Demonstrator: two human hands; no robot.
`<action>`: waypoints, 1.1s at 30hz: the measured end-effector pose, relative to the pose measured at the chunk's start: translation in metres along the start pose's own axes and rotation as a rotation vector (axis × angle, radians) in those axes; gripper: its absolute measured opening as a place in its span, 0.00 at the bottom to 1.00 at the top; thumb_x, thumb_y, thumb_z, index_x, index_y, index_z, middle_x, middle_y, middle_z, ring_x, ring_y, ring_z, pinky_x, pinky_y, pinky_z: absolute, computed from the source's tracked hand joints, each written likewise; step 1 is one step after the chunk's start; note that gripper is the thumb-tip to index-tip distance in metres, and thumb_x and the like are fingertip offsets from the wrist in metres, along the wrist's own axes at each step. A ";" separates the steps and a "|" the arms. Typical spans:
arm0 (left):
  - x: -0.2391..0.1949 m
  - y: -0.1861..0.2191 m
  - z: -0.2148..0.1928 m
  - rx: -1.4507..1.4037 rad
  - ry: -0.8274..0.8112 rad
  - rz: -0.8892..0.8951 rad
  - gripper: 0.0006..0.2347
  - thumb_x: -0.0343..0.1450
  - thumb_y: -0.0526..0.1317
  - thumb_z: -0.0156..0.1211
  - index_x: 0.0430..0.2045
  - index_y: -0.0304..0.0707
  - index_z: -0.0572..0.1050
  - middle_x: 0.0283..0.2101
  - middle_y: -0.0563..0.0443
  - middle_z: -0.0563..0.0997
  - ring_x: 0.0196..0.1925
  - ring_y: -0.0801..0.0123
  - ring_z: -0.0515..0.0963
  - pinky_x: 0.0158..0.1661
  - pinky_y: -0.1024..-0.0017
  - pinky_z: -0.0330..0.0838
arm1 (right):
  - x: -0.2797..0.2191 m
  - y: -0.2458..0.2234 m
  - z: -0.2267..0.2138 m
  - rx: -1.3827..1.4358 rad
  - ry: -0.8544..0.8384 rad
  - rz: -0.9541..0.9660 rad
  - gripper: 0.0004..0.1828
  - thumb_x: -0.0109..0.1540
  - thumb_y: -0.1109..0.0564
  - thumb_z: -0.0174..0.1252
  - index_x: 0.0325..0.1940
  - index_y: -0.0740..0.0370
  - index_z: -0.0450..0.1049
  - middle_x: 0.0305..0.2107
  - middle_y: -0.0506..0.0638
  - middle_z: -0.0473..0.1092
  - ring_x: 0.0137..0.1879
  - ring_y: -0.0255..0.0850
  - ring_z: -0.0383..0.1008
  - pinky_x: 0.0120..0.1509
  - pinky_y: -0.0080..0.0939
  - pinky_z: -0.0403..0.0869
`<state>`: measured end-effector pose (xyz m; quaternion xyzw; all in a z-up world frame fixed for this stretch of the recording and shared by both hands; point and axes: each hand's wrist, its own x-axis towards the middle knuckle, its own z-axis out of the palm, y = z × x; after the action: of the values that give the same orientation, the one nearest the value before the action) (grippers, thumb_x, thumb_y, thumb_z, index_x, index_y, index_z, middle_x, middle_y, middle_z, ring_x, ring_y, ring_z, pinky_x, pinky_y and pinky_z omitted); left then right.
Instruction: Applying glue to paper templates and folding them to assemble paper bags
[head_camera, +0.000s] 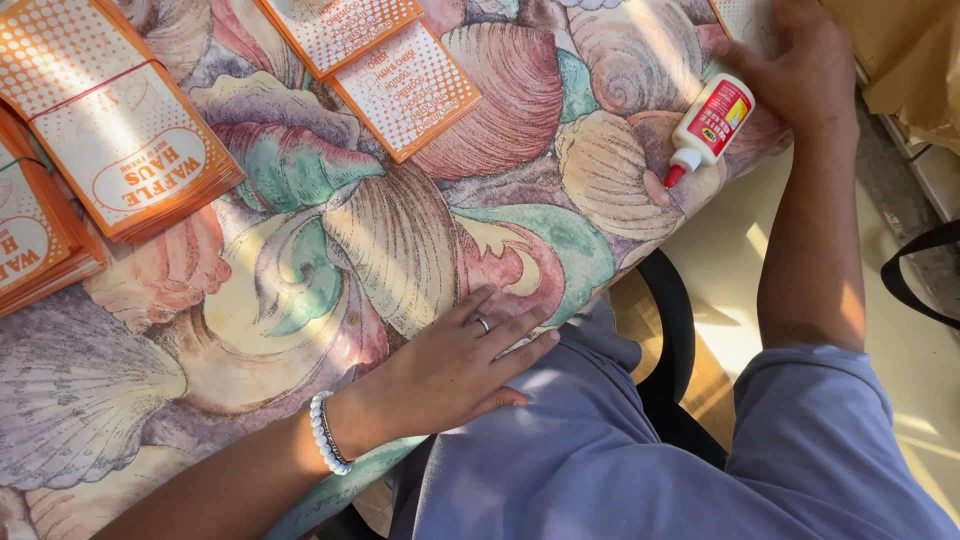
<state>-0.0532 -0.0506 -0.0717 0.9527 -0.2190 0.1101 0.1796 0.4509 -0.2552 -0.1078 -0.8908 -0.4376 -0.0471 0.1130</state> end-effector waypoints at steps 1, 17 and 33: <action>0.000 0.000 0.000 0.005 -0.012 0.000 0.25 0.78 0.56 0.46 0.66 0.39 0.66 0.63 0.42 0.73 0.63 0.55 0.74 0.68 0.48 0.59 | -0.002 -0.010 -0.003 0.052 0.003 -0.025 0.34 0.75 0.46 0.79 0.39 0.65 0.59 0.33 0.52 0.57 0.39 0.46 0.55 0.40 0.51 0.53; -0.001 -0.001 -0.001 -0.011 0.009 0.002 0.26 0.77 0.56 0.48 0.65 0.39 0.67 0.62 0.43 0.74 0.59 0.56 0.76 0.66 0.49 0.63 | -0.033 -0.047 -0.030 0.148 0.310 -0.332 0.24 0.62 0.73 0.54 0.62 0.82 0.82 0.48 0.64 0.80 0.53 0.54 0.78 0.52 0.50 0.72; -0.004 -0.019 0.016 -0.251 0.126 -0.074 0.23 0.79 0.50 0.50 0.63 0.31 0.66 0.62 0.37 0.76 0.63 0.49 0.76 0.62 0.53 0.68 | -0.075 -0.144 -0.059 0.117 -0.042 -0.513 0.16 0.66 0.75 0.66 0.58 0.71 0.79 0.45 0.54 0.72 0.54 0.56 0.70 0.54 0.54 0.70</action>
<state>-0.0460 -0.0397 -0.0929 0.9214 -0.1841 0.1349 0.3144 0.2919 -0.2416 -0.0407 -0.7436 -0.6532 -0.0305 0.1397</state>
